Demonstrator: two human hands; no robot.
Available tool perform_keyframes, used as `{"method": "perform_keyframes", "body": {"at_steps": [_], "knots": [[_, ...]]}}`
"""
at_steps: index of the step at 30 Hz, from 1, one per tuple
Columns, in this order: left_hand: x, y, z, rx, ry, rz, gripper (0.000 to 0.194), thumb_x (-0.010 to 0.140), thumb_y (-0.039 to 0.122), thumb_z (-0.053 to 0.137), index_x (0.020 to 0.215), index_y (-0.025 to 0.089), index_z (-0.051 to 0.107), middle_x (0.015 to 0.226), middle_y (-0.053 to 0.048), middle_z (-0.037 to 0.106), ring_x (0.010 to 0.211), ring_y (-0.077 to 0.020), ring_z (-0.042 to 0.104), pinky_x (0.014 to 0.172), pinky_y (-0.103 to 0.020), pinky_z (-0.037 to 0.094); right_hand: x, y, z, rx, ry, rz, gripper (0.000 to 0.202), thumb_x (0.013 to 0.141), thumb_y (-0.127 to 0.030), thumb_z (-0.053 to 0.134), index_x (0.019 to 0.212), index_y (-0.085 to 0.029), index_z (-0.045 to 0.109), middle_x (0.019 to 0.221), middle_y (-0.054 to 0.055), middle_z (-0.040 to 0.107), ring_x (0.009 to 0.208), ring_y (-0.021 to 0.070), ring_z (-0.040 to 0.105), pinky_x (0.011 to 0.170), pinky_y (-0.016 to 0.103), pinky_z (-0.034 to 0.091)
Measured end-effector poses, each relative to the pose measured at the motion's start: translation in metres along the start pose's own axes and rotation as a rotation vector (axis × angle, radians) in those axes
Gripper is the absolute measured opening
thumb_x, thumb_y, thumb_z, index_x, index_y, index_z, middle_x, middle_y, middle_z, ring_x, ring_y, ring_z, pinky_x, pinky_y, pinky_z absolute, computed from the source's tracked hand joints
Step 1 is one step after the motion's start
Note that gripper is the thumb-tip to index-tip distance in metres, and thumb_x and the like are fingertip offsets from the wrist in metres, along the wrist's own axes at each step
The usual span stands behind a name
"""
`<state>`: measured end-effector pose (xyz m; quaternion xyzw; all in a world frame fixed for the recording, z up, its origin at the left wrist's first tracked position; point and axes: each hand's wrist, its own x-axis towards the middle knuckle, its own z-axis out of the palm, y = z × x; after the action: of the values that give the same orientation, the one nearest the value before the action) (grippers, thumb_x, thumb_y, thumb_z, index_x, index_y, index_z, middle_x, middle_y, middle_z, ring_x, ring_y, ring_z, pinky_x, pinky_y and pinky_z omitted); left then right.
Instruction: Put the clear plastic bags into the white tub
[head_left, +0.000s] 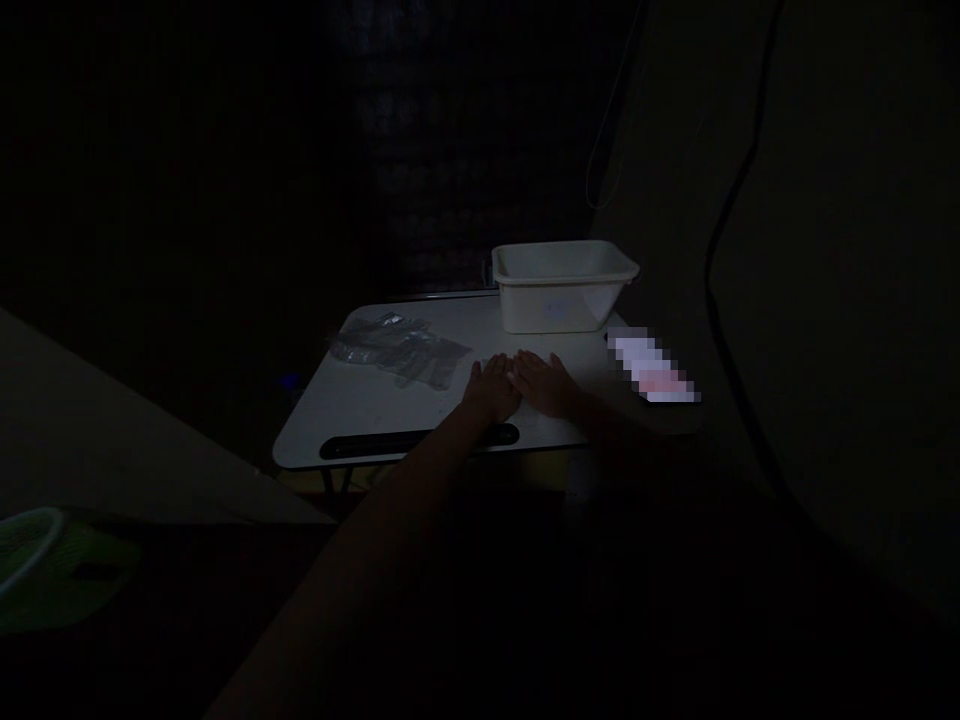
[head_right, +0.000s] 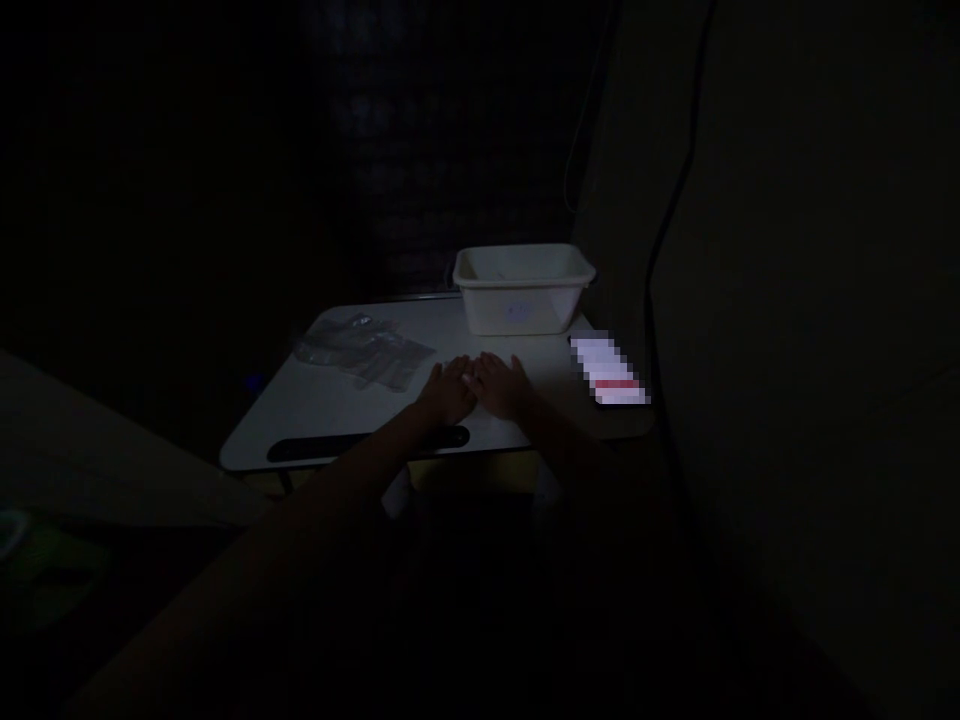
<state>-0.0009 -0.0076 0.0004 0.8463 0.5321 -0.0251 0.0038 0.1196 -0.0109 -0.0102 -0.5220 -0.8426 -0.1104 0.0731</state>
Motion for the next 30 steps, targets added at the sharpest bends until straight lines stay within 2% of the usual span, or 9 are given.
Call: {"method": "perform_keyframes", "body": {"at_steps": [4,8,10,13,16,22,27,30], "knots": [[0.0,0.0,-0.006,-0.014,0.003,0.002,0.052,0.084,0.032,0.016,0.13,0.008,0.019,0.137,-0.012,0.018,0.126,-0.0206,0.013,0.099,-0.044,0.015,0.004,0.002,0.0,0.042,-0.022,0.016,0.044,0.087,-0.03,0.017,0.121,-0.014,0.039,0.13,0.012,0.037,0.12,0.0217,0.03,0.093,0.051,0.026],[0.001,-0.01,-0.018,-0.062,0.035,-0.034,0.048,0.086,0.029,0.01,0.128,0.011,0.024,0.137,-0.011,0.02,0.126,-0.0182,0.014,0.098,-0.04,0.021,0.011,0.016,0.0,0.102,0.017,0.163,0.044,0.087,-0.023,0.012,0.124,-0.018,0.036,0.129,0.009,0.038,0.119,0.0197,0.033,0.091,0.047,0.032],[0.001,-0.016,-0.02,-0.081,0.087,-0.072,0.047,0.087,0.027,0.007,0.128,0.011,0.025,0.137,-0.01,0.02,0.126,-0.0163,0.013,0.098,-0.039,0.021,0.01,0.024,-0.002,0.086,0.048,0.199,0.045,0.087,-0.022,0.012,0.123,-0.017,0.036,0.13,0.01,0.037,0.119,0.02,0.032,0.092,0.048,0.03],[0.0,-0.022,-0.016,-0.076,0.107,-0.042,0.048,0.087,0.031,0.007,0.128,0.013,0.025,0.137,-0.007,0.023,0.126,-0.0155,0.014,0.099,-0.04,0.017,0.002,0.03,-0.001,0.021,0.038,0.091,0.041,0.087,-0.021,0.017,0.121,-0.017,0.04,0.13,0.011,0.036,0.121,0.0204,0.028,0.094,0.051,0.023],[-0.002,-0.022,-0.008,-0.035,0.066,0.0,0.051,0.086,0.036,0.009,0.129,0.011,0.023,0.137,-0.009,0.021,0.126,-0.017,0.014,0.1,-0.043,0.013,-0.006,0.03,0.005,-0.019,0.018,0.027,0.042,0.087,-0.027,0.019,0.121,-0.015,0.04,0.131,0.013,0.035,0.121,0.0217,0.027,0.094,0.053,0.021],[-0.002,-0.019,-0.001,0.028,0.003,0.002,0.054,0.085,0.039,0.009,0.13,0.011,0.018,0.138,-0.01,0.016,0.126,-0.0194,0.011,0.098,-0.049,0.013,-0.01,0.024,0.012,-0.003,0.043,0.069,0.048,0.085,-0.035,0.018,0.124,-0.012,0.035,0.131,0.015,0.034,0.121,0.0228,0.029,0.093,0.053,0.021],[0.001,-0.029,-0.004,-0.024,0.013,-0.019,0.05,0.086,0.036,0.01,0.13,0.014,0.018,0.138,-0.009,0.017,0.126,-0.0177,0.012,0.097,-0.045,0.019,-0.005,0.031,0.007,0.018,-0.02,0.074,0.042,0.085,-0.022,0.021,0.123,-0.019,0.037,0.131,0.011,0.034,0.12,0.0215,0.03,0.091,0.051,0.027],[0.002,-0.034,-0.008,-0.017,0.061,0.0,0.046,0.087,0.03,0.013,0.13,0.015,0.018,0.138,-0.009,0.016,0.127,-0.0164,0.009,0.097,-0.041,0.021,-0.001,0.042,0.003,0.04,-0.069,0.127,0.043,0.085,-0.019,0.02,0.126,-0.016,0.033,0.133,0.012,0.031,0.121,0.0214,0.028,0.089,0.049,0.031]]}}
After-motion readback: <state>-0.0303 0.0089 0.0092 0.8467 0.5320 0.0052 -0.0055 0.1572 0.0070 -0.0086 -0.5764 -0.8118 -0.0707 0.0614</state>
